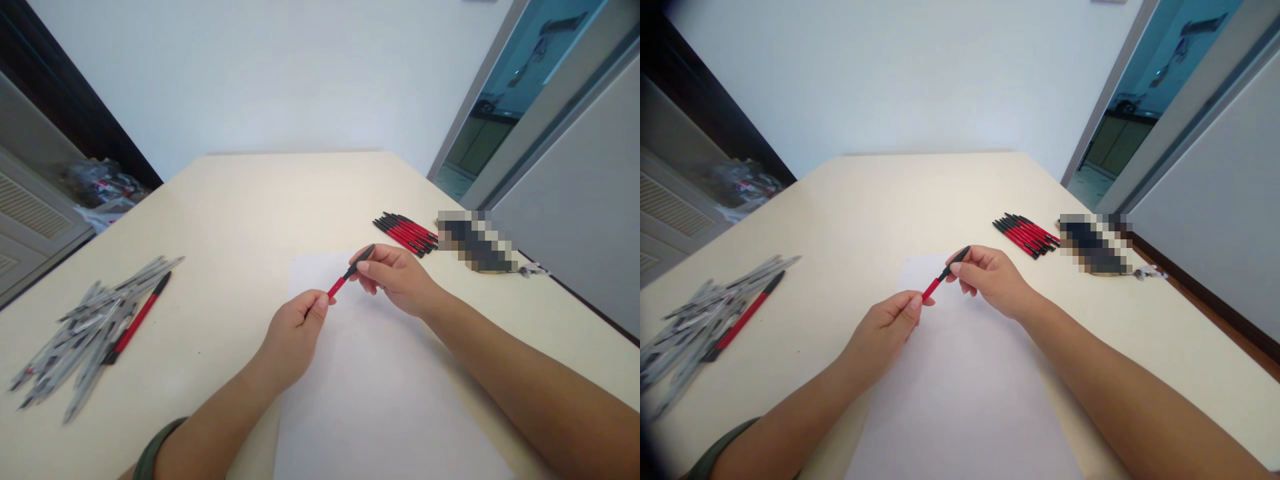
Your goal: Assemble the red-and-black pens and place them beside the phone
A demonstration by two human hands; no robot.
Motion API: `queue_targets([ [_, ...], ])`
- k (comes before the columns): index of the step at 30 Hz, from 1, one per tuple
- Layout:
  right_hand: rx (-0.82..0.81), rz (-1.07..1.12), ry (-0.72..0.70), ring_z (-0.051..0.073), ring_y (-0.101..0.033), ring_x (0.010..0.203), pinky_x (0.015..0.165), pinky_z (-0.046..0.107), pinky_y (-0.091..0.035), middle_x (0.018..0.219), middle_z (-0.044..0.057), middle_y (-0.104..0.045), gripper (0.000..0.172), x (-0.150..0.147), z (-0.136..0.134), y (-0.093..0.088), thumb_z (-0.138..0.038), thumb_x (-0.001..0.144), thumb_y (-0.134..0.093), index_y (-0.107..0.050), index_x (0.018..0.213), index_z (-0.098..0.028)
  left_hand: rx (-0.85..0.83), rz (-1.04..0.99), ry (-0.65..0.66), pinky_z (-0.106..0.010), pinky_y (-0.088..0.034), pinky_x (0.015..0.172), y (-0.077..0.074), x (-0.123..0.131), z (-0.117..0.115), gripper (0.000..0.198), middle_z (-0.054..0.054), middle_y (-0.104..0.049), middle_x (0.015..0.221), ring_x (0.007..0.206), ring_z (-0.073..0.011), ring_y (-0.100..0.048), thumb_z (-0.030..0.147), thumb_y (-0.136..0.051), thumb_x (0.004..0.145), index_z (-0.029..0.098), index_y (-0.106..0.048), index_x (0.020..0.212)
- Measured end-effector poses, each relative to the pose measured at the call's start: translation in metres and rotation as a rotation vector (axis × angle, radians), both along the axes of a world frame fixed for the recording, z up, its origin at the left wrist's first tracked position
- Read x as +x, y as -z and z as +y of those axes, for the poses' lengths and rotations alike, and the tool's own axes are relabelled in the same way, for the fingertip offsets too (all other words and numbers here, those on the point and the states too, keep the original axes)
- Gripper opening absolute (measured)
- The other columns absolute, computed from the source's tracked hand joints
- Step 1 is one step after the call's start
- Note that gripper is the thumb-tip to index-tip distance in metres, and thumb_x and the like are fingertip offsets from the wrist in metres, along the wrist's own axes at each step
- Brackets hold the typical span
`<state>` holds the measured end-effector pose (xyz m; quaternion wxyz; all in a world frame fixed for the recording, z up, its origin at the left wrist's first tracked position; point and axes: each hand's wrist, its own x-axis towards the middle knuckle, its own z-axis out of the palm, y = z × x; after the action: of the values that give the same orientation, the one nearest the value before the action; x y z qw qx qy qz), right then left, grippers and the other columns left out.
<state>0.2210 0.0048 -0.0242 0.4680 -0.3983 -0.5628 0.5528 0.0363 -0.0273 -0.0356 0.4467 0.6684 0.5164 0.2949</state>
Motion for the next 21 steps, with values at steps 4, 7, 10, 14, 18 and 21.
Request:
queue_targets([
  [4, 0.010, 0.011, -0.033, 0.007, -0.046, 0.049, 0.046, 0.022, -0.034, 0.069, 0.002, -0.061, 0.016, -0.001, -0.001, 0.000, -0.026, 0.072, -0.056, -0.056, 0.084, -0.014, -0.037, -0.014, 0.001, -0.021, -0.027, 0.045, 0.002, -0.001, 0.001, 0.033, 0.006, -0.036, 0.053, 0.045, -0.0087, -0.034, 0.046, -0.034, 0.082, 0.021, -0.055, 0.084],
  [7, 0.014, 0.003, -0.033, 0.007, -0.046, 0.049, 0.046, 0.022, -0.034, 0.069, 0.002, -0.061, 0.017, -0.002, -0.002, 0.001, -0.027, 0.072, -0.056, -0.056, 0.084, -0.014, -0.050, -0.041, 0.000, -0.021, -0.028, 0.046, 0.001, -0.002, 0.001, 0.032, 0.006, -0.038, 0.053, 0.046, -0.0084, -0.035, 0.046, -0.036, 0.081, 0.020, -0.055, 0.080],
  [10, 0.015, -0.006, -0.021, 0.006, -0.045, 0.049, 0.045, 0.022, -0.034, 0.067, 0.001, -0.060, 0.014, -0.004, -0.003, 0.002, -0.027, 0.072, -0.057, -0.055, 0.077, -0.014, -0.078, -0.077, 0.005, -0.021, -0.028, 0.046, 0.000, -0.001, 0.001, 0.031, 0.006, -0.039, 0.052, 0.047, -0.0085, -0.035, 0.045, -0.039, 0.080, 0.019, -0.054, 0.078],
  [14, 0.007, -0.002, 0.015, 0.006, -0.045, 0.047, 0.045, 0.022, -0.033, 0.061, -0.001, -0.057, 0.016, -0.008, -0.005, 0.004, -0.028, 0.071, -0.059, -0.051, 0.068, -0.014, -0.102, -0.174, 0.006, -0.020, -0.030, 0.048, 0.003, 0.000, 0.001, 0.024, 0.005, -0.042, 0.056, 0.051, -0.0087, -0.038, 0.041, -0.046, 0.078, 0.018, -0.054, 0.081],
  [18, -0.022, 0.023, 0.033, 0.006, -0.044, 0.045, 0.044, 0.022, -0.033, 0.053, -0.004, -0.052, 0.015, -0.013, -0.006, 0.004, -0.026, 0.070, -0.059, -0.051, 0.066, -0.014, -0.100, -0.210, 0.011, -0.019, -0.025, 0.044, 0.004, 0.000, 0.000, 0.019, 0.007, -0.036, 0.054, 0.048, -0.0074, -0.032, 0.038, -0.051, 0.075, 0.020, -0.051, 0.080],
  [21, -0.030, 0.075, 0.014, 0.006, -0.044, 0.044, 0.043, 0.021, -0.033, 0.057, -0.003, -0.054, 0.010, -0.015, -0.007, 0.004, -0.023, 0.071, -0.058, -0.053, 0.074, -0.015, -0.097, -0.177, -0.003, -0.019, -0.022, 0.042, 0.001, -0.001, -0.001, 0.021, 0.007, -0.034, 0.054, 0.046, -0.0073, -0.029, 0.041, -0.047, 0.077, 0.021, -0.051, 0.081],
])
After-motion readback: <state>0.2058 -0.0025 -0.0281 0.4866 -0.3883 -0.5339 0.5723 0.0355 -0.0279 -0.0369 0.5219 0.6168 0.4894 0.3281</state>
